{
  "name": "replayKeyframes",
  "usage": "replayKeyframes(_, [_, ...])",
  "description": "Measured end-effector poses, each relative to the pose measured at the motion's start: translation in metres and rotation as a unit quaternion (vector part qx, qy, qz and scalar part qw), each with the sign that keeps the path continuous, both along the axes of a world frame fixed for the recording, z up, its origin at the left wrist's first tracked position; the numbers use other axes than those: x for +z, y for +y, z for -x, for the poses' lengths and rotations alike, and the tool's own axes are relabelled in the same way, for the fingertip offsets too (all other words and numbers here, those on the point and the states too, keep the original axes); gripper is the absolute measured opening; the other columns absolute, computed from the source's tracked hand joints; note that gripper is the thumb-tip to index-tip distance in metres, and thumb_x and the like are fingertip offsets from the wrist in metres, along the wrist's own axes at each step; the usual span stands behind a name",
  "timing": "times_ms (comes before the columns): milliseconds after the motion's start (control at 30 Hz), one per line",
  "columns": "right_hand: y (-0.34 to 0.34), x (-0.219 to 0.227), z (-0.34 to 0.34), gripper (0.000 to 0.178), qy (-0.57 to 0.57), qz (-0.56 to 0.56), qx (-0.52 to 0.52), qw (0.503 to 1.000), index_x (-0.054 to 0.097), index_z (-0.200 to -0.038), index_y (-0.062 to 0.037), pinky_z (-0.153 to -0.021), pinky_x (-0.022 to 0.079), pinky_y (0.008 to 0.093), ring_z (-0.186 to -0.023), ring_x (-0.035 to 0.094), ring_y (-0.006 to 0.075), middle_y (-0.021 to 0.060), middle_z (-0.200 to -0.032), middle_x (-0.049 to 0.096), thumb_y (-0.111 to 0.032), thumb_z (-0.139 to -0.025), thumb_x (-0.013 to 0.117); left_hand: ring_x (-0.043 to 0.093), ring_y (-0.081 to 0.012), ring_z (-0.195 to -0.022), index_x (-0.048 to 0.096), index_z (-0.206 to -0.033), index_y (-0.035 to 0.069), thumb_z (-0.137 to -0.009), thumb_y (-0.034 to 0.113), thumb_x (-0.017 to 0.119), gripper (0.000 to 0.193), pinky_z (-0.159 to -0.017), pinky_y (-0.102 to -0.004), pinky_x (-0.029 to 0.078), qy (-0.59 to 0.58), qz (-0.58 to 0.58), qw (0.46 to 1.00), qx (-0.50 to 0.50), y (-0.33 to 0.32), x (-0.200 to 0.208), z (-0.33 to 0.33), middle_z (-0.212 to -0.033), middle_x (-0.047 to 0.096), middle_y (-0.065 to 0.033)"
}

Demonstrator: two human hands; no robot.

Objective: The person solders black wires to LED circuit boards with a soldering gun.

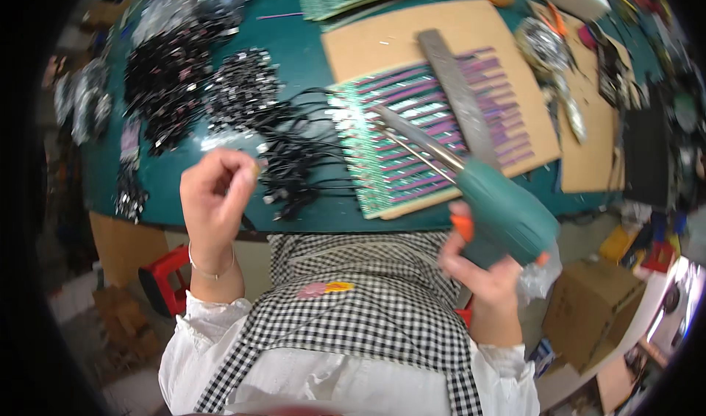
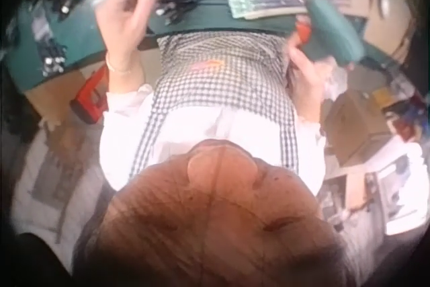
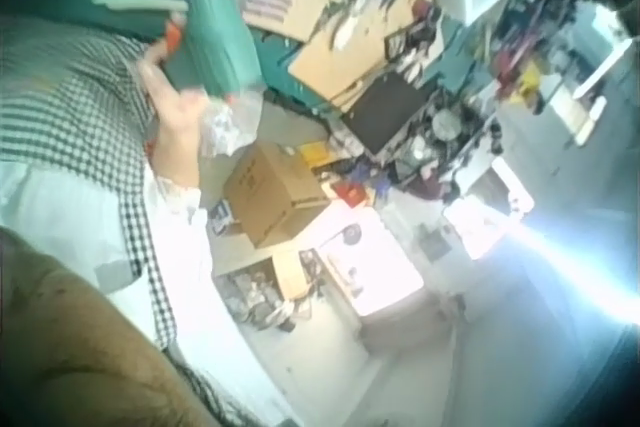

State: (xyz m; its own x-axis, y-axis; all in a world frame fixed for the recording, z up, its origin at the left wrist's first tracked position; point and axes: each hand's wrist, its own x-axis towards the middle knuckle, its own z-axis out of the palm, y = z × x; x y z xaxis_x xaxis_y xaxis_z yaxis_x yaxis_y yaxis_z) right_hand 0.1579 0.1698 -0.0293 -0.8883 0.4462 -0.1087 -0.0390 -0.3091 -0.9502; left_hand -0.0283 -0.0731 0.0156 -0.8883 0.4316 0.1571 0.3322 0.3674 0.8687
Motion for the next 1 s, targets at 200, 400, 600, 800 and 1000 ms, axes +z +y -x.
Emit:
replayKeyframes(200, [-0.017, 0.006, 0.031, 0.043, 0.007, -0.026, 0.047, 0.999, 0.052, -0.112, 0.0029, -0.066, 0.051, 0.0247, -0.074, 0.061, 0.0125, 0.0073, -0.086, 0.062, 0.009, -0.072, 0.067, 0.047, 0.0002, -0.05, 0.06, -0.076, -0.001, -0.078, -0.004, 0.062, 0.005, -0.043, -0.0155, 0.035, -0.143, -0.009, 0.972, -0.187, 0.042, -0.004, -0.035, -0.061, 0.058, 0.0])
replayKeyframes(400, [-0.028, 0.001, 0.032, 0.024, 0.011, -0.036, 0.103, 0.994, 0.058, -0.095, 0.0012, -0.065, 0.051, 0.0236, -0.076, 0.061, 0.0104, 0.005, -0.082, 0.064, 0.008, -0.073, 0.068, 0.054, -0.008, -0.048, 0.06, -0.076, 0.001, -0.076, -0.004, 0.063, 0.006, -0.041, -0.0233, 0.041, -0.124, 0.003, 0.961, -0.247, 0.06, -0.009, -0.047, -0.064, 0.06, -0.0044])
replayKeyframes(600, [-0.023, 0.012, 0.033, 0.045, -0.031, 0.073, 0.087, 0.993, 0.049, -0.116, 0.0033, -0.059, 0.05, 0.0239, -0.069, 0.06, 0.0116, 0.0067, -0.079, 0.063, 0.006, -0.075, 0.067, 0.053, -0.018, -0.046, 0.059, -0.073, 0.003, -0.07, -0.001, 0.068, 0.01, -0.042, -0.0275, 0.041, -0.02, -0.02, 0.961, -0.276, 0.06, -0.018, -0.052, -0.059, 0.055, -0.0064])
replayKeyframes(800, [-0.019, 0.01, 0.032, 0.056, 0.002, 0.118, 0.156, 0.981, 0.042, -0.125, 0.0031, -0.055, 0.05, 0.0243, -0.068, 0.06, 0.0121, 0.0089, -0.083, 0.063, 0.006, -0.075, 0.068, 0.055, -0.0138, -0.048, 0.06, -0.074, 0.002, -0.073, -0.001, 0.066, 0.006, -0.042, -0.0249, 0.042, -0.122, -0.048, 0.944, -0.303, 0.054, -0.012, -0.05, -0.062, 0.059, -0.0053])
replayKeyframes(1000, [-0.024, 0.013, 0.032, 0.059, 0.002, 0.017, 0.032, 0.999, 0.042, -0.122, 0.0063, -0.049, 0.046, 0.0222, -0.056, 0.056, 0.013, 0.0117, -0.069, 0.059, 0.004, -0.07, 0.071, 0.058, -0.0063, -0.056, 0.06, -0.077, -0.003, -0.077, -0.002, 0.063, 0.003, -0.05, -0.02, 0.048, -0.183, -0.01, 0.95, -0.252, 0.049, -0.006, -0.041, -0.067, 0.061, -0.0054])
